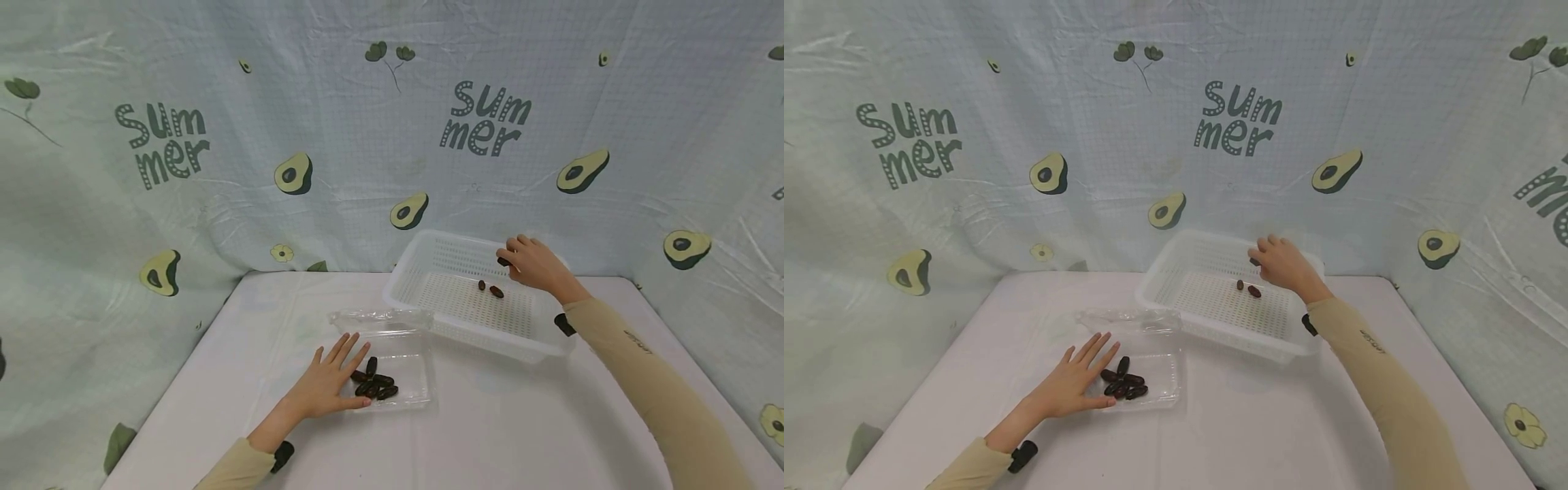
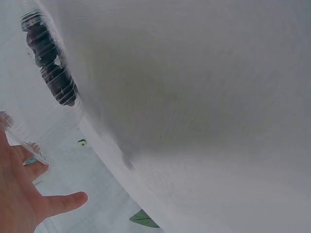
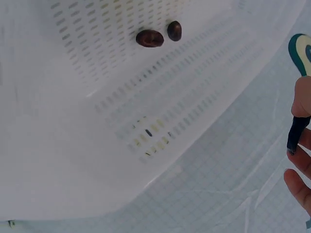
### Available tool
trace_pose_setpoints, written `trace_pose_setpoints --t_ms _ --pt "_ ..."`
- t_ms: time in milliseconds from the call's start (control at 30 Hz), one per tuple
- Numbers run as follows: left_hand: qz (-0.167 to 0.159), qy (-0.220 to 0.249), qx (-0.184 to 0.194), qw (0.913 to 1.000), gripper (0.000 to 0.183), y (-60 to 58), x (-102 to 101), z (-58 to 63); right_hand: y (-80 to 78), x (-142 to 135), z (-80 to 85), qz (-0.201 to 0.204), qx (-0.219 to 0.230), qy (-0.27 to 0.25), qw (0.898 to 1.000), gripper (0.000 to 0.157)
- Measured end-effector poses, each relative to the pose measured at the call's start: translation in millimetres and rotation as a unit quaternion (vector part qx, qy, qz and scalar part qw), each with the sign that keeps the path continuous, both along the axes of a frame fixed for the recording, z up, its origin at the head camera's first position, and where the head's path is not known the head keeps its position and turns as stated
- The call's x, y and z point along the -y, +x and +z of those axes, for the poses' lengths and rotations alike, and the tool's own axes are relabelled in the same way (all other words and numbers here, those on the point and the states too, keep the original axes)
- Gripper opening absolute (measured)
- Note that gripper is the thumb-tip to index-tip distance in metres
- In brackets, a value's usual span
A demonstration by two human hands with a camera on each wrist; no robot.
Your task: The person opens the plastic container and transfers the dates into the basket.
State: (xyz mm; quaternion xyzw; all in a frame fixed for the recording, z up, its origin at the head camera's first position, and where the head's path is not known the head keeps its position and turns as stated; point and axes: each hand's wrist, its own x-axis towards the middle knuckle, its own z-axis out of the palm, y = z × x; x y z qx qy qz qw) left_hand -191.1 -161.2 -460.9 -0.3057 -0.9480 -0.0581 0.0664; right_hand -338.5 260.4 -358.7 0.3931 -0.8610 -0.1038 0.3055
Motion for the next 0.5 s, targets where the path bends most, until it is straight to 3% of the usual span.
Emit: trace_pose_setpoints --t_ms 300,500 --pt "0.001 0.002 0.002 1.0 0.089 0.8 -0.1 0.0 -16.6 1.6 -7.7 -0.024 0.01 -0.013 1.0 0.02" --pt "0.001 0.003 0.003 1.0 0.089 0.0 -0.2 0.2 -22.5 1.6 -10.6 -0.081 0.045 0.004 0.996 0.018"
